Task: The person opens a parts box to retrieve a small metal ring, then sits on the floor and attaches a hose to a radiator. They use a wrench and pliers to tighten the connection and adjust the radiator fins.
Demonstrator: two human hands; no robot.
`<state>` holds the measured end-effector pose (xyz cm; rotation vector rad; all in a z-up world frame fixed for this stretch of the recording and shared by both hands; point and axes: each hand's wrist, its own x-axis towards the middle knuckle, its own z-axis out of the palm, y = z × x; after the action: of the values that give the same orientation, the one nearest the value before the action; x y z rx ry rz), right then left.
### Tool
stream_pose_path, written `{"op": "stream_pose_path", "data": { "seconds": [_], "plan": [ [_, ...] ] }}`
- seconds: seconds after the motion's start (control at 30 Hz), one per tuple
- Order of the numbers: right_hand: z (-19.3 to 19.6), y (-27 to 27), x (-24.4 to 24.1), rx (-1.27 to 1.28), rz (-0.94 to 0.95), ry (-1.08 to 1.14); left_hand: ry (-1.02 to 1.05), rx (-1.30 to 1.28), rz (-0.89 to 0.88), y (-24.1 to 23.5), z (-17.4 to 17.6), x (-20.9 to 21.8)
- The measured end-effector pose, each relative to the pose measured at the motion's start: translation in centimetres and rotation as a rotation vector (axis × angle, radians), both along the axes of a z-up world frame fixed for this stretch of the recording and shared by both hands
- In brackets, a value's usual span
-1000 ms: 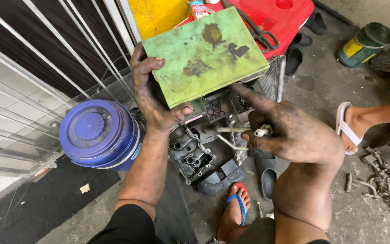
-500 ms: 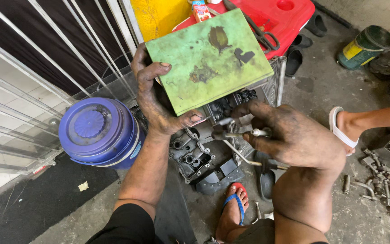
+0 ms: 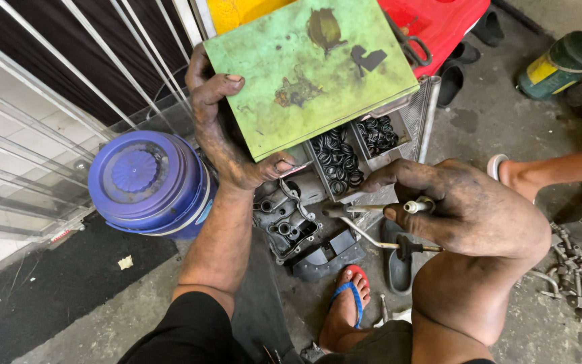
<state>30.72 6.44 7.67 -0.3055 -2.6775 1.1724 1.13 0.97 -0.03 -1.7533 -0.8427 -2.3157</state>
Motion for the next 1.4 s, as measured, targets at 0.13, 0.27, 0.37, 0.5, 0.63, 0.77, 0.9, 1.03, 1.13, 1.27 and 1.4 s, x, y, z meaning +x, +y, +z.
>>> {"op": "stream_pose_path", "data": {
  "seconds": [0.13,0.27,0.37,0.5,0.63,0.77,0.9,1.03,1.13,1.27,1.4],
  "plan": [
    [-0.3,0.4,0.0,-0.029,-0.042,-0.074,-0.018,0.009,-0.007,0.4,-0.1,-0.1],
    [-0.2,0.7,-0.2,0.013,-0.091,-0.144,-0.021,0.005,-0.018,0.7,-0.3,-0.2],
    [-0.2,0.8,-0.4,0.021,-0.141,-0.227,-0.025,0.001,-0.036,0.8,-0.5,-0.3],
    [-0.3,0.8,-0.4,0.037,-0.176,-0.302,-0.026,-0.012,-0.019,0.9,-0.5,-0.8],
    [-0.4,1.0,0.1,-0.019,-0.102,-0.206,-0.005,-0.005,0.019,0.7,-0.6,-1.1],
    [-0.9,0.9,0.1,0.084,0.016,-0.044,-0.016,-0.036,0.061,0.3,-0.6,-2.0],
    [-2.1,0.5,-1.2,0.371,0.081,0.173,-0.072,-0.022,0.017,-0.3,-0.8,-3.5],
    [-2.1,0.8,-1.9,0.614,0.077,0.185,-0.123,-0.077,0.026,-2.0,-1.3,-4.8],
    [-1.8,1.1,-1.6,0.213,-0.438,-0.189,-0.147,-0.09,0.009,-2.9,-1.8,-5.6],
    [-1.9,2.7,-0.6,0.128,-0.784,-0.141,-0.168,-0.091,-0.062,-3.8,-2.1,-6.0],
    [-2.7,4.8,1.3,0.089,-0.884,0.111,-0.112,-0.083,-0.078,-4.1,-1.2,-6.3]
  ]
}}
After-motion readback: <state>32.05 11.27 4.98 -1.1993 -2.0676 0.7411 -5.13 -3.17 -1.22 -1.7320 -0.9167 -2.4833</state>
